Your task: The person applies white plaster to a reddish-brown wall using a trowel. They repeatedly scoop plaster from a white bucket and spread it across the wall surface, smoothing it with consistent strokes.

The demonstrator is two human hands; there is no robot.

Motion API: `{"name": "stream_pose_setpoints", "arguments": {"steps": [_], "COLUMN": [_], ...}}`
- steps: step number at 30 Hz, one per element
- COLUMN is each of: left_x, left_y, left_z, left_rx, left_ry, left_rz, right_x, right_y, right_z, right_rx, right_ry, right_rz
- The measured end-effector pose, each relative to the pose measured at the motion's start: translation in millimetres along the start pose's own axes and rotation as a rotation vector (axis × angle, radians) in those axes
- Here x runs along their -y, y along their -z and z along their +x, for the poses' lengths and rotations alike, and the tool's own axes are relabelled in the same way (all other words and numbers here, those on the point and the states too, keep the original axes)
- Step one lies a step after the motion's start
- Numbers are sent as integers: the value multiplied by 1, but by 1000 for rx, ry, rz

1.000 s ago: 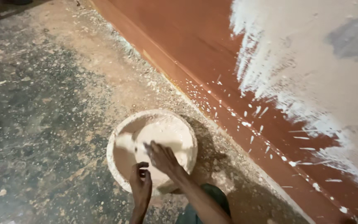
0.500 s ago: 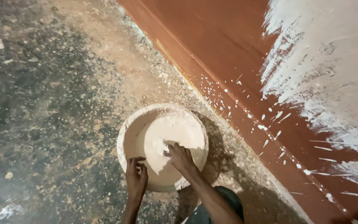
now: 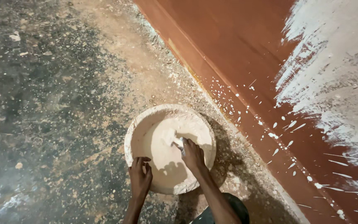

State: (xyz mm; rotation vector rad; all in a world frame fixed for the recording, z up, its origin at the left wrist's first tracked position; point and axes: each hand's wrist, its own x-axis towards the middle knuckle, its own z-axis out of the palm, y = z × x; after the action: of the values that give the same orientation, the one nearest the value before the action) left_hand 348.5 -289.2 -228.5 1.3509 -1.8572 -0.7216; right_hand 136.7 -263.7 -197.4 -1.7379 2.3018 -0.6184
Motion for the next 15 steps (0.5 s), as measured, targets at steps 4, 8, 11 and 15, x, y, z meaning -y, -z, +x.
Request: {"name": "stream_pose_setpoints", "arguments": {"steps": [4,8,11,15], "left_x": [-2,-2,-2,-9], "left_y": [-5,-7,-7,-7], "left_z": [3,2,3,4], "left_rx": [16,24,18,-12], "left_ry": [15,20,26,101], "left_rz": [-18,-13,-22,-102], "right_x": [8,9,9,10], "right_y": [2,5,2,-2], "right_z": [3,6,4,-7], "right_rx": [-9,-51,-38,52], "right_ry": [-72,-99,-138,-116], "right_rz": [100,148,154,87]}}
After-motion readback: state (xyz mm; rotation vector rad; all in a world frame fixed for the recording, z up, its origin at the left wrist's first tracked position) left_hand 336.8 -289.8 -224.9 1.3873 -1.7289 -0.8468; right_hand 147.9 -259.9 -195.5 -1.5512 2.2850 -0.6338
